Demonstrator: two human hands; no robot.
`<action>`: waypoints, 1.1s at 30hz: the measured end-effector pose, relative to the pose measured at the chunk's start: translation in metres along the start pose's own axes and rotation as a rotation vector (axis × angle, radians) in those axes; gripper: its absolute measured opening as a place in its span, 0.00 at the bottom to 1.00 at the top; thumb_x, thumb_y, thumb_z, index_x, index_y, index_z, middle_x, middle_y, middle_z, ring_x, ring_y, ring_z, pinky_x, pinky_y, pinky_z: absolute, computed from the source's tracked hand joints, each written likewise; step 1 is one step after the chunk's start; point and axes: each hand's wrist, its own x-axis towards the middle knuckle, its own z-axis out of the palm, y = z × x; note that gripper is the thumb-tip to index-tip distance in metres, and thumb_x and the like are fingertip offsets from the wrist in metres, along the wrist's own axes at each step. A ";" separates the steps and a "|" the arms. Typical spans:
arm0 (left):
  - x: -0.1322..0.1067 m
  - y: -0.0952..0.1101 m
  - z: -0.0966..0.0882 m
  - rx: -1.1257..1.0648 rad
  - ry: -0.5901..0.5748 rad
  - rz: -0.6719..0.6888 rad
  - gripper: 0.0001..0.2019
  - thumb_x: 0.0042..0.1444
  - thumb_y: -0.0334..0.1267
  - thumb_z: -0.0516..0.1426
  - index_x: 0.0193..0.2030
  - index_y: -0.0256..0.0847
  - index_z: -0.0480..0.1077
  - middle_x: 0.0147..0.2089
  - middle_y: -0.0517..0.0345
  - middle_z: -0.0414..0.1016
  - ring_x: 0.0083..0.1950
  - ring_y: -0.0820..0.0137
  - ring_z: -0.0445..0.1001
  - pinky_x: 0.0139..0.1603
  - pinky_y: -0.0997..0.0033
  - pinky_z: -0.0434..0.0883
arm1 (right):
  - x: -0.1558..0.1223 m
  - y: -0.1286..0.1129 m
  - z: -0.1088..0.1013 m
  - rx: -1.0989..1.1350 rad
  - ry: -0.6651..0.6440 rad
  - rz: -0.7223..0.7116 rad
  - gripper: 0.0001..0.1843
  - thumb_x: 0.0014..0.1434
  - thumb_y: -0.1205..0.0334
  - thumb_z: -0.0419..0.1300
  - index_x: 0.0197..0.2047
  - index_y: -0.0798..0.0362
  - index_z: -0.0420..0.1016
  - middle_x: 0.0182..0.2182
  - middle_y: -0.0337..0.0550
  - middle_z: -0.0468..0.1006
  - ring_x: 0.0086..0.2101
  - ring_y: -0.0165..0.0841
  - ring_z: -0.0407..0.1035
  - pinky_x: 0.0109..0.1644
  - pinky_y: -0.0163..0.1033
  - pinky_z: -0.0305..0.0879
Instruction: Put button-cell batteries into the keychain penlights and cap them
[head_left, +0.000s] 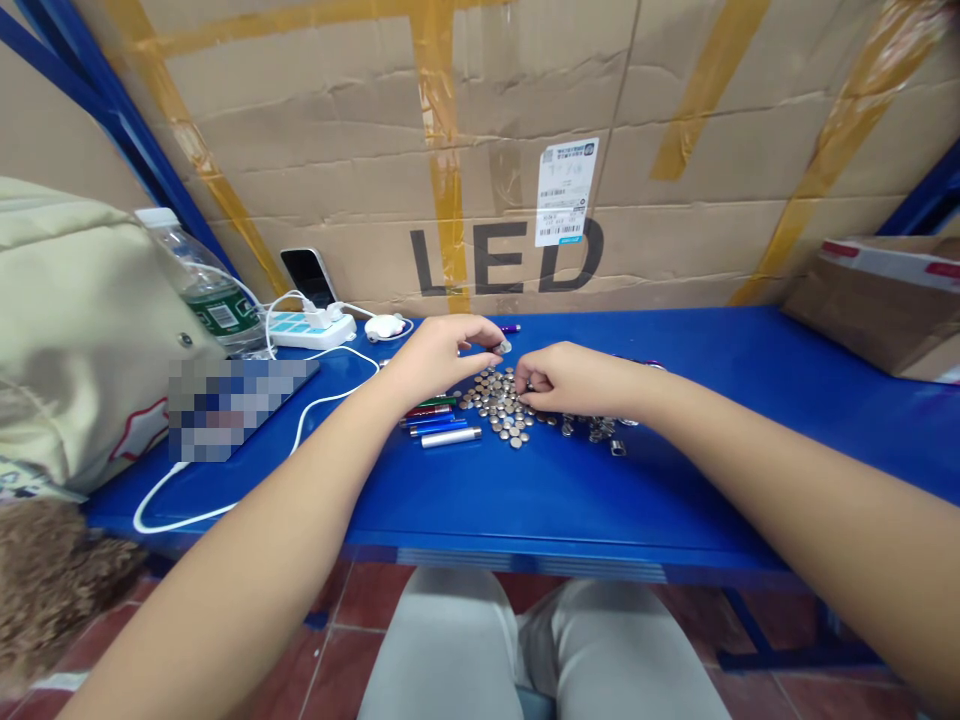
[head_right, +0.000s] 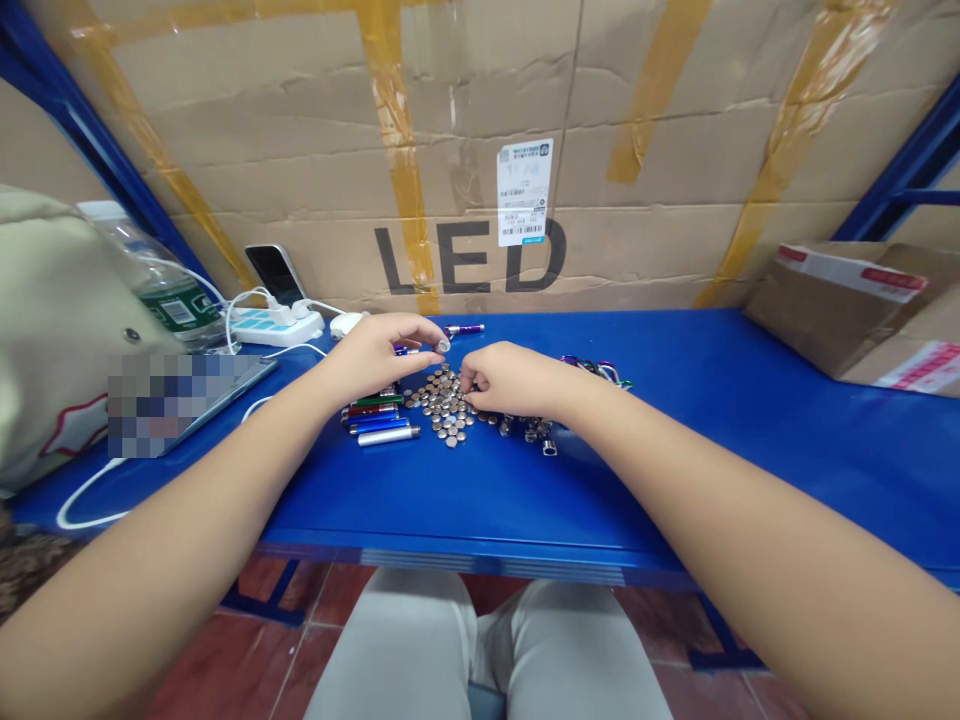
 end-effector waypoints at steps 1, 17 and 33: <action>0.000 0.000 0.000 0.001 -0.002 0.002 0.07 0.54 0.33 0.61 0.41 0.41 0.76 0.43 0.56 0.81 0.45 0.68 0.78 0.48 0.67 0.73 | 0.000 0.000 0.000 0.005 -0.001 0.002 0.06 0.54 0.65 0.58 0.36 0.51 0.76 0.21 0.34 0.69 0.23 0.29 0.62 0.29 0.36 0.57; 0.001 -0.001 0.000 0.009 -0.018 0.028 0.07 0.55 0.32 0.62 0.41 0.40 0.76 0.43 0.57 0.82 0.44 0.71 0.78 0.47 0.70 0.73 | -0.004 0.006 -0.007 -0.019 -0.063 -0.023 0.11 0.53 0.59 0.57 0.38 0.50 0.78 0.24 0.37 0.73 0.25 0.29 0.65 0.30 0.36 0.57; 0.000 0.001 0.000 -0.021 -0.091 -0.025 0.07 0.54 0.32 0.62 0.41 0.39 0.76 0.42 0.56 0.82 0.43 0.70 0.79 0.47 0.69 0.73 | -0.006 0.009 -0.018 -0.035 0.184 -0.022 0.12 0.55 0.58 0.58 0.39 0.53 0.79 0.20 0.34 0.68 0.23 0.28 0.61 0.31 0.37 0.56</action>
